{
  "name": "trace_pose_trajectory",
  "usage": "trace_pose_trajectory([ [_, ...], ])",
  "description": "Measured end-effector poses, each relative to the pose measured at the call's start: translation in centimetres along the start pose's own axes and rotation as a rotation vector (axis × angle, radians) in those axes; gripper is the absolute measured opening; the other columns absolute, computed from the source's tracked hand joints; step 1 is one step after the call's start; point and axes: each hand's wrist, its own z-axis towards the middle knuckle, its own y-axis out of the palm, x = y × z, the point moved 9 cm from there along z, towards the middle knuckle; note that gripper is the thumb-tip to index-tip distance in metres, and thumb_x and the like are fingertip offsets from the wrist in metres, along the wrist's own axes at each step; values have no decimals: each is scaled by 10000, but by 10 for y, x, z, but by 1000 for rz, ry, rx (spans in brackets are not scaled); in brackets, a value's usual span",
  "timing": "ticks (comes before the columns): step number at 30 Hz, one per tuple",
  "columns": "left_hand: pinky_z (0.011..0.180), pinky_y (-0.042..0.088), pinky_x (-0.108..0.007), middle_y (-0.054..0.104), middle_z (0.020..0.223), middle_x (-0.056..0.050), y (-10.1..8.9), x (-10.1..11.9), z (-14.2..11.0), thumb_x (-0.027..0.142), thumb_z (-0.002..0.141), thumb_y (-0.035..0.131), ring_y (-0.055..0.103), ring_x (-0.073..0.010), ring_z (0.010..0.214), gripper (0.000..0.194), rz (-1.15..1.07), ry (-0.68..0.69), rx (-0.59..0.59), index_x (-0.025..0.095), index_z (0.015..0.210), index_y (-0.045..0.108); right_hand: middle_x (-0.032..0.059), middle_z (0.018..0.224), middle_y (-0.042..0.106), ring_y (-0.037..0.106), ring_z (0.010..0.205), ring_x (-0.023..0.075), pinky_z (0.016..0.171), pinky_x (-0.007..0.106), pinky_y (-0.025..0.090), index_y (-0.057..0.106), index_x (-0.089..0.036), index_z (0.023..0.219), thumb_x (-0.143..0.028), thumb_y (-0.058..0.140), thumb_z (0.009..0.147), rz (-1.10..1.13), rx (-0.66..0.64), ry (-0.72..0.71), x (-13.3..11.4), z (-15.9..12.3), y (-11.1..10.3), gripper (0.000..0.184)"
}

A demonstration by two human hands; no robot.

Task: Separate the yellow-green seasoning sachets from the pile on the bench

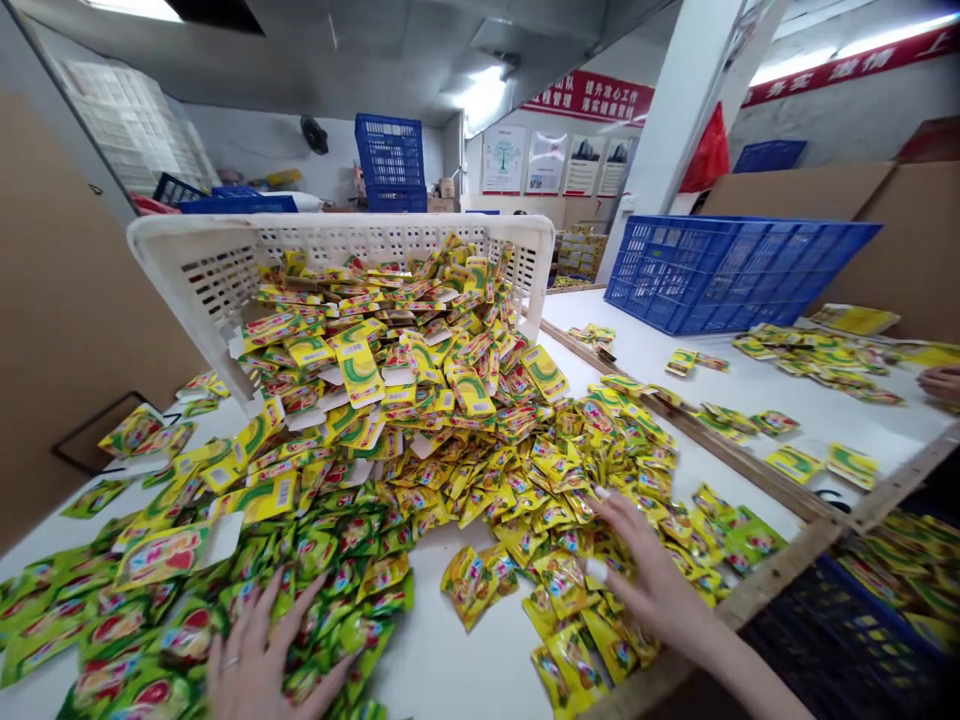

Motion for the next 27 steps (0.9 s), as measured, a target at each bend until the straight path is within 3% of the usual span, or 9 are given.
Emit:
trace_pose_trajectory([
  [4, 1033, 173, -601, 240, 1425, -136, 10, 59, 20, 515, 739, 486, 197, -370, 1320, 591, -53, 14, -42, 240, 1260, 451, 137, 1421, 340, 207, 1340, 333, 1038, 553, 302, 411, -216, 1312, -369, 525, 790, -102, -232, -129, -38, -41, 55, 555],
  [7, 1051, 137, -595, 174, 1455, -154, 15, 98, 36, 435, 842, 378, 40, -334, 1365, 541, -128, 34, -53, 201, 1329, 355, 151, 1393, 392, 246, 1326, 330, 1027, 520, 343, 503, -194, 1253, -283, 495, 807, -169, -291, -96, -43, -44, 69, 454],
  [10, 1025, 103, -654, 155, 1468, -152, 0, 117, 45, 325, 888, 314, -93, -345, 1362, 460, -151, 31, 20, 208, 1331, 354, 139, 1388, 404, 263, 1321, 313, 1038, 508, 336, 526, -213, 1234, -222, 466, 818, -185, -337, -114, -46, -41, 75, 420],
  [13, 1044, 193, -587, 354, 1376, -122, -24, 136, 48, 327, 869, 380, 137, -315, 1348, 371, -238, 216, 6, 248, 1214, 491, 150, 1410, 363, 252, 1322, 324, 1037, 518, 336, 486, -194, 1268, -239, 519, 789, -158, -360, -152, -50, -41, 74, 482],
  [15, 1038, 285, -513, 459, 1298, -94, -27, 152, 43, 356, 839, 440, 321, -268, 1270, 372, -317, 377, -158, 271, 1199, 487, 152, 1399, 382, 271, 1316, 325, 1035, 520, 342, 512, -175, 1244, -203, 506, 788, -150, -345, -164, -54, -41, 70, 457],
  [17, 1036, 307, -512, 463, 1318, -71, -22, 165, 36, 328, 804, 488, 373, -258, 1242, 476, -351, 476, -340, 294, 1271, 402, 134, 1350, 458, 310, 1300, 323, 1033, 543, 334, 579, -190, 1170, -164, 464, 806, -137, -304, -184, -60, -40, 65, 382],
  [19, 1032, 301, -538, 451, 1345, -58, -15, 173, 33, 267, 783, 493, 387, -265, 1238, 535, -343, 503, -414, 308, 1301, 366, 116, 1288, 528, 347, 1282, 321, 1023, 571, 332, 619, -209, 1102, -149, 431, 821, -103, -262, -208, -66, -38, 60, 344],
  [25, 936, 376, -519, 639, 1116, -49, -5, 173, 49, 290, 858, 403, 519, -257, 1088, 322, -444, 443, -279, 289, 1139, 559, 115, 1218, 575, 383, 1256, 303, 1021, 551, 328, 614, -185, 1048, -98, 417, 782, 97, -214, -157, -65, -32, 50, 342],
  [27, 924, 393, -485, 667, 1062, -80, -6, 164, 53, 323, 868, 389, 554, -255, 1040, 317, -599, 340, -239, 229, 1084, 600, 115, 1055, 645, 511, 1124, 285, 958, 499, 403, 624, -171, 947, -145, 429, 796, 253, -120, -45, -66, -27, 38, 248],
])
